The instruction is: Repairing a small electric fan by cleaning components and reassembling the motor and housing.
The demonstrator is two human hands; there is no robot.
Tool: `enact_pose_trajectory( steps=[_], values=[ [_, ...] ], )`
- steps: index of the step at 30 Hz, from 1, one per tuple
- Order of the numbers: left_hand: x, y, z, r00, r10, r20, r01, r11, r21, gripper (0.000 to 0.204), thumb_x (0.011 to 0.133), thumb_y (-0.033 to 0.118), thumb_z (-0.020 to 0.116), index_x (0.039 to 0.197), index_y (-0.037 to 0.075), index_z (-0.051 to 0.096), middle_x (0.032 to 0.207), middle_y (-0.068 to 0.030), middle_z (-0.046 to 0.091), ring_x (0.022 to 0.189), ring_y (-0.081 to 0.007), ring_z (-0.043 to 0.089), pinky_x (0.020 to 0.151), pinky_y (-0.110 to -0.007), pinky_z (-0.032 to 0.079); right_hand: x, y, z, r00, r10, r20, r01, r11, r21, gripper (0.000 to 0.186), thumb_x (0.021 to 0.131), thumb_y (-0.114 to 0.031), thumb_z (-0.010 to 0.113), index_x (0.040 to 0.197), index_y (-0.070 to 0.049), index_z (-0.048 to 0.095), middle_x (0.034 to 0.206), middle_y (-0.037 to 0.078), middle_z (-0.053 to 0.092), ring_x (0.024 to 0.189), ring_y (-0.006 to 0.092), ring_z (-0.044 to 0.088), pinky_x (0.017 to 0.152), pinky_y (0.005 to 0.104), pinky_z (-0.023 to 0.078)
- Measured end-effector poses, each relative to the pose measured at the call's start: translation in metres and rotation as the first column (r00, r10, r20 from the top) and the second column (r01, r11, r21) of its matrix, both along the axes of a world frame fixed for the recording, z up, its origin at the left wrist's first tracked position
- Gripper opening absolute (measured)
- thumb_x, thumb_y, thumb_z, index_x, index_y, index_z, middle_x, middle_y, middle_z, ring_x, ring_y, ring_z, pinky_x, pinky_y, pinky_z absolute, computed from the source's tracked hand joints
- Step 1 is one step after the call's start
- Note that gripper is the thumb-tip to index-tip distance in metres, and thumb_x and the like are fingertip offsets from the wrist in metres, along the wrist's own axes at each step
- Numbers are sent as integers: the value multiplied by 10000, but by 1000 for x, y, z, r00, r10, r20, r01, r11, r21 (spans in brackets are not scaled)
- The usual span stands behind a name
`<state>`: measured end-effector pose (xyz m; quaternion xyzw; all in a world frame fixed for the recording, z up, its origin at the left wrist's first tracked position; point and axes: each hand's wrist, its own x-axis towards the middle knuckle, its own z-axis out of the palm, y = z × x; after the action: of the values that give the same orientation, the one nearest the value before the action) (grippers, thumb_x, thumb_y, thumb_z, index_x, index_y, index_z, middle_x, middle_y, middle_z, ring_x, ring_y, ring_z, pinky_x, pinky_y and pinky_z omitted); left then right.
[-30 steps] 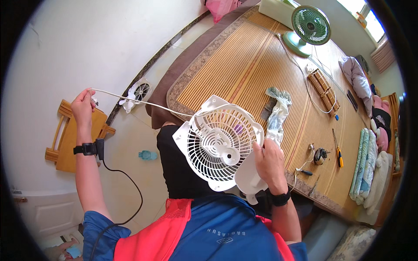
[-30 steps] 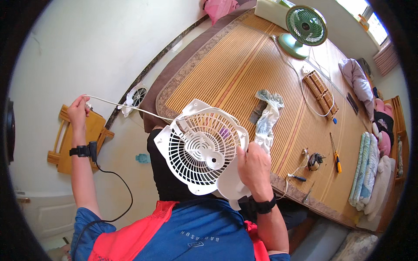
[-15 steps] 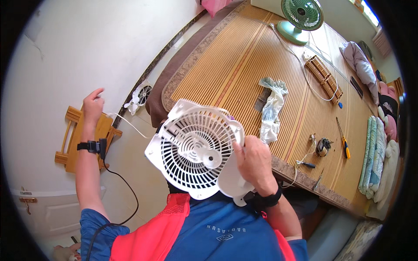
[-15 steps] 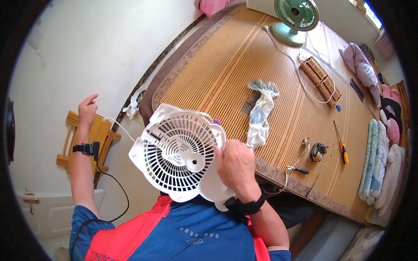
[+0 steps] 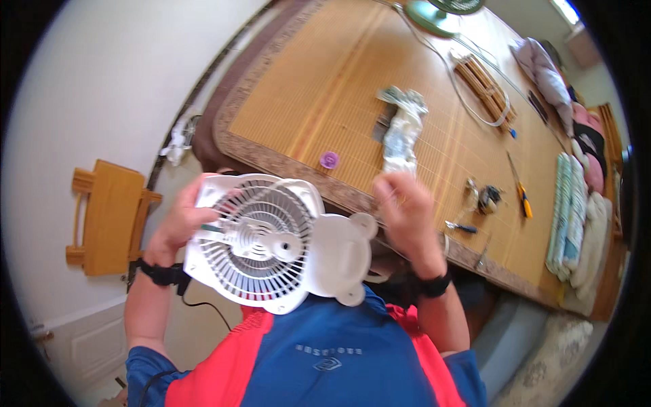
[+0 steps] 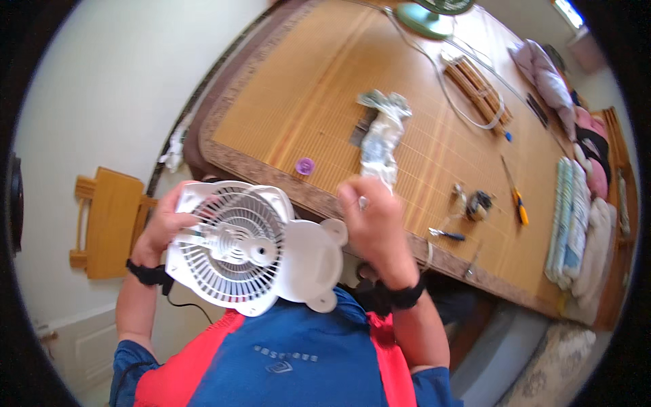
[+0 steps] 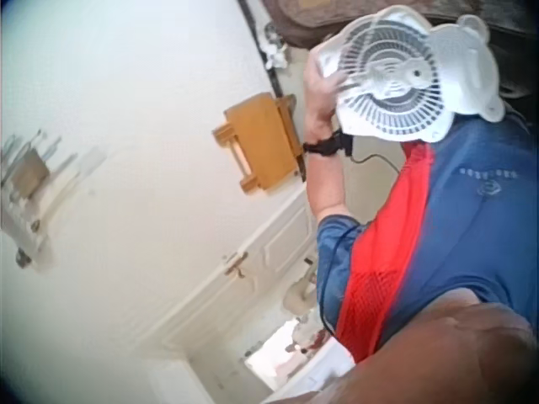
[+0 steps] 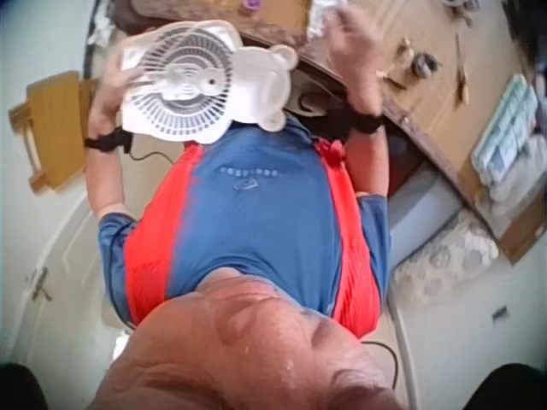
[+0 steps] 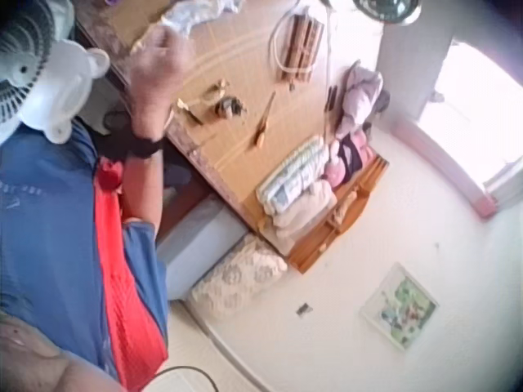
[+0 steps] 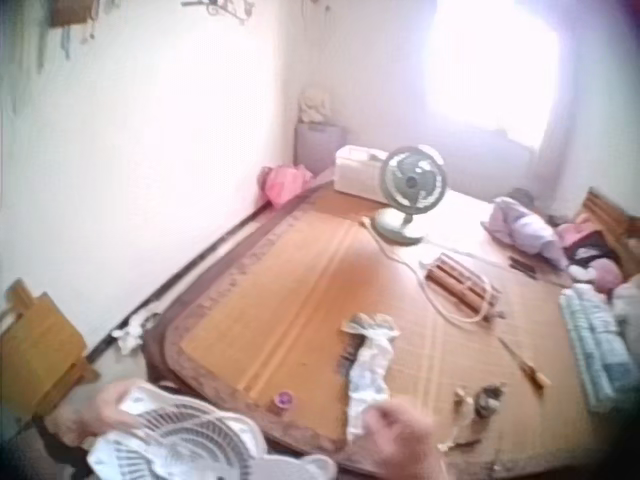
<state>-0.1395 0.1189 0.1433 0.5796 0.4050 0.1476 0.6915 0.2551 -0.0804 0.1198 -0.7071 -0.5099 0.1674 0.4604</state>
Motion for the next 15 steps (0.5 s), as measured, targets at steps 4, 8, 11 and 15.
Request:
enact_pose_trajectory(
  steps=[4, 8, 11, 15],
  values=[
    [-25, 9, -7, 993, 114, 34, -113, 993, -25, 783, 760, -106, 564, 1537, -14, 601, 1443, -181, 766, 1255, -287, 767, 1128, -420, 598, 149, -59, 26, 934, -353, 48, 355, 934, -43, 167, 1065, -100, 796, 1175, 25, 791, 1008, 61, 791, 916, 132, 734, 800, 306, 584],
    [-36, 19, -24, 985, 155, 71, -154, 988, -30, 751, 744, -39, 557, 1491, -21, 627, 1389, -187, 784, 1207, -305, 789, 1095, -425, 626, 223, -134, 23, 879, -415, 234, 448, 887, -114, 215, 1046, -98, 814, 1236, 2, 808, 982, 31, 784, 870, 114, 717, 769, 287, 576],
    [-36, 17, -20, 981, 176, 83, -175, 984, -17, 746, 737, -20, 559, 1480, -23, 629, 1378, -184, 786, 1186, -303, 796, 1088, -433, 640, 204, -152, 23, 937, -302, 175, 333, 923, -194, 226, 1040, -173, 828, 1174, 10, 835, 901, 65, 801, 804, 135, 727, 722, 330, 579],
    [-38, 14, -17, 980, 194, 55, -193, 981, -17, 742, 720, -15, 556, 1459, -23, 630, 1355, -175, 785, 1156, -299, 804, 1066, -439, 659, 151, -139, 16, 937, -187, 295, 343, 651, -678, 492, 1001, -441, 865, 870, 32, 830, 687, 214, 702, 643, 278, 735, 663, 442, 581]
  ],
)
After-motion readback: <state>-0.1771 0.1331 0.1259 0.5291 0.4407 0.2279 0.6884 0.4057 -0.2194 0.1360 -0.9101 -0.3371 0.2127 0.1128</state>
